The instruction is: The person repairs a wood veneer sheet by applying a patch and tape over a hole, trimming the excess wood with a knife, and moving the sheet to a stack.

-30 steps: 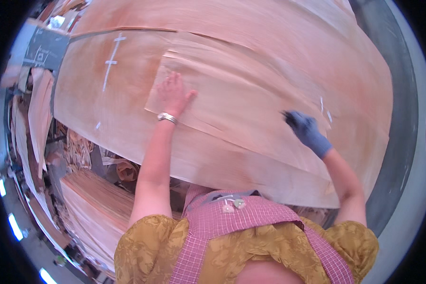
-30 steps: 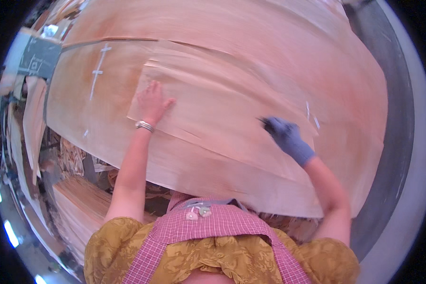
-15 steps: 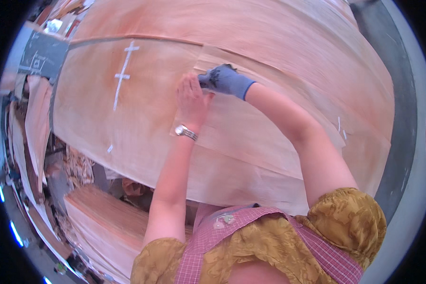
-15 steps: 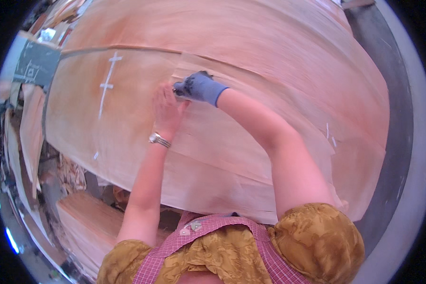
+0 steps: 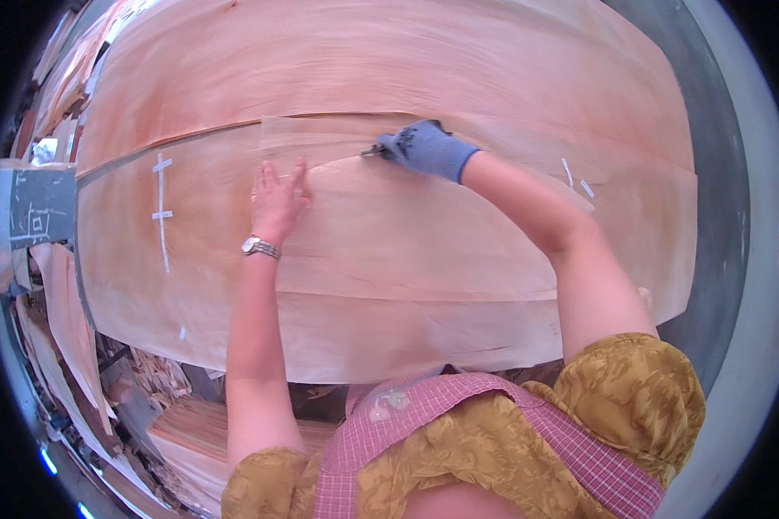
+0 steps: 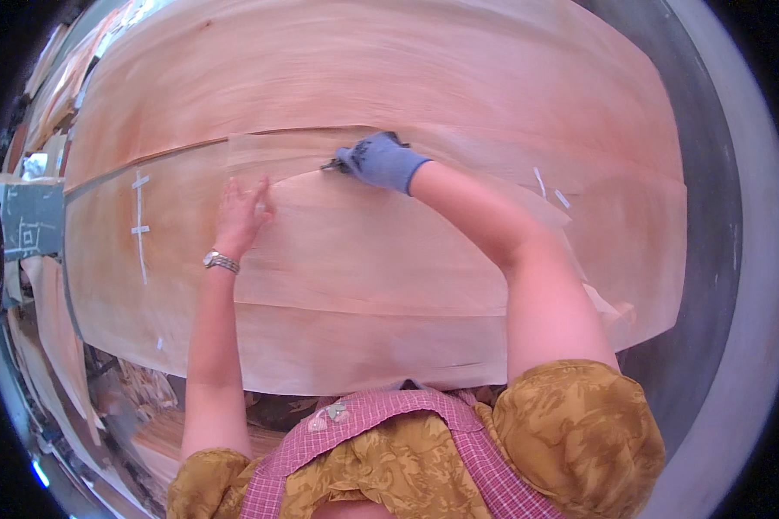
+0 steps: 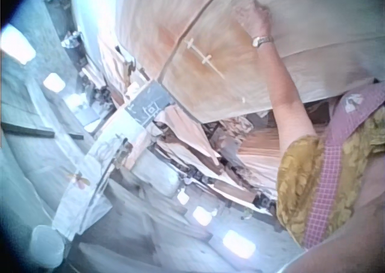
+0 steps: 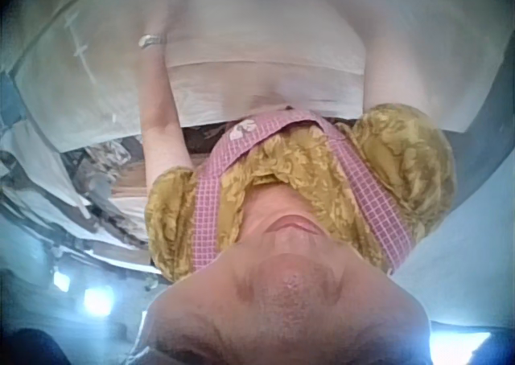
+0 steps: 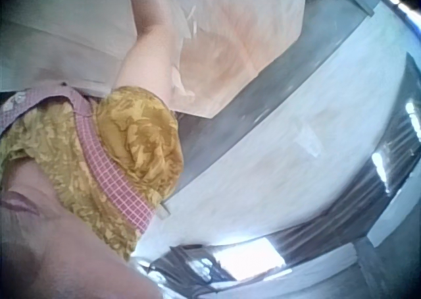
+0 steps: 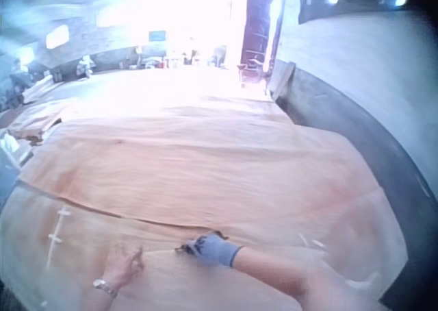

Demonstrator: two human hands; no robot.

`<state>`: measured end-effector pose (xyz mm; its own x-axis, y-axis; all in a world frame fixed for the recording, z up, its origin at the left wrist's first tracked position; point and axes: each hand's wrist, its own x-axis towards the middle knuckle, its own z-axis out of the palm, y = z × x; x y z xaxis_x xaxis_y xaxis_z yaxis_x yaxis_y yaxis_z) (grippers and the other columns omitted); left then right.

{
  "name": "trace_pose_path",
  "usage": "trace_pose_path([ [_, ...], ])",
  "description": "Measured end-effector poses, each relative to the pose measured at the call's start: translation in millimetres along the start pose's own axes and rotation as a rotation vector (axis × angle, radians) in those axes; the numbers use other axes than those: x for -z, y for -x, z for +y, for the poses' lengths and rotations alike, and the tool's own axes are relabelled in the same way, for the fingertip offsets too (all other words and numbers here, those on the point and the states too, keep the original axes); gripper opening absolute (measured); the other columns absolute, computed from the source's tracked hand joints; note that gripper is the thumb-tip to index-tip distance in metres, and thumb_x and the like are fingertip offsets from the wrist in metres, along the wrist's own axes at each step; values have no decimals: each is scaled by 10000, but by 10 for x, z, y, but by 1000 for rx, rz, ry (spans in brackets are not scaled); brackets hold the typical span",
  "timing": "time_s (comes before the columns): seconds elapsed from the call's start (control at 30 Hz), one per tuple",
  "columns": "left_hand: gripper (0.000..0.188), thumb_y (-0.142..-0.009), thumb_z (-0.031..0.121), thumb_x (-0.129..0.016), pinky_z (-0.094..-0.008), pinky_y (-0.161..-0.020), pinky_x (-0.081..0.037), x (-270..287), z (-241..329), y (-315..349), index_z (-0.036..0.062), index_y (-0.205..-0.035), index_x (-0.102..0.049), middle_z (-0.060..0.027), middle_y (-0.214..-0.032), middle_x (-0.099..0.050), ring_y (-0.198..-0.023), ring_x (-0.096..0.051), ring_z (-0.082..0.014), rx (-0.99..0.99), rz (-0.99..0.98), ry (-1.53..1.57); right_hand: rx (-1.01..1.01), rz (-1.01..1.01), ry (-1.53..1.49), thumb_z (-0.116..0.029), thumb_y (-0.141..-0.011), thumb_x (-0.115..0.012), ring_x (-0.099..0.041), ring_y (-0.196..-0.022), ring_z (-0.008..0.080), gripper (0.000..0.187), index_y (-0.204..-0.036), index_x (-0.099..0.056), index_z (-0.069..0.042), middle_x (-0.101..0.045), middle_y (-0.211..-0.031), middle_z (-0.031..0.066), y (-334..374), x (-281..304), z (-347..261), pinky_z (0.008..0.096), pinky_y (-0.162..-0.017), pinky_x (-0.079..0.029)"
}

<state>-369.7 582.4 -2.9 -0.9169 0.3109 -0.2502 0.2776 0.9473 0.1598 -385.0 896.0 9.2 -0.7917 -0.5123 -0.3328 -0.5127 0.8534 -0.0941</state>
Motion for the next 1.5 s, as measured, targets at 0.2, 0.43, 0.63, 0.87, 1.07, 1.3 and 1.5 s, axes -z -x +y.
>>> trace_pose_path([
  [0.2,816,-807,310,-765,-475,-1175,-266,-139,-159,-18,401,-1504,-352,-308,-1545,-260,-1458,-256,-408,-15,-16,30,-324,-2,-23,-295,-1013,-435,-701,-769,349,241,-1136,-525,-109,-694,-850,172,1534,-419,582,489,-597,-524],
  [0.43,570,-846,228,-689,-481,-1120,-343,246,555,-17,249,-1392,-526,-211,-1442,-468,-1363,-405,-382,23,-27,-159,-567,-38,-12,-233,-993,-468,-717,-816,309,236,-1184,-513,-101,-695,-948,170,2728,-963,793,465,-643,-554],
  [0.63,472,-932,363,-578,-603,-1158,-185,-650,3123,257,295,-1396,-523,-108,-1547,-368,-1450,-276,-355,-534,225,97,-605,49,-49,-181,-970,-485,-723,-784,307,206,-1157,-517,-100,-709,-896,137,2701,-975,745,471,-585,-551],
  [0.87,610,-898,526,-538,-656,-1153,4,-895,3339,341,389,-1479,-411,-76,-1619,-233,-1500,-134,-358,-437,248,51,-699,-49,-30,-168,-960,-491,-721,-659,274,219,-1162,-478,-82,-710,-797,129,3290,-1183,322,459,-423,-507],
  [1.07,599,-897,505,-529,-645,-1156,18,-927,3333,338,393,-1474,-417,-68,-1617,-237,-1502,-137,-336,-449,269,20,-799,-177,-62,-140,-947,-520,-722,-645,282,224,-1158,-468,-88,-709,-758,115,4098,-1360,-27,453,-444,-532],
  [1.3,607,-883,514,-563,-643,-1157,25,-941,3358,330,408,-1465,-424,-46,-1611,-253,-1500,-152,-324,-450,277,5,-905,-204,-188,-139,-944,-518,-720,-726,311,204,-1137,-466,-95,-681,-856,153,4793,-1584,-323,473,-575,-574],
  [1.5,584,-904,490,-534,-632,-1162,0,-915,3399,350,396,-1470,-424,-52,-1612,-253,-1500,-152,-319,-452,270,-15,-962,-186,-232,-185,-939,-545,-710,-767,312,218,-1127,-489,-89,-670,-879,142,5300,-1879,-569,446,-636,-571],
])
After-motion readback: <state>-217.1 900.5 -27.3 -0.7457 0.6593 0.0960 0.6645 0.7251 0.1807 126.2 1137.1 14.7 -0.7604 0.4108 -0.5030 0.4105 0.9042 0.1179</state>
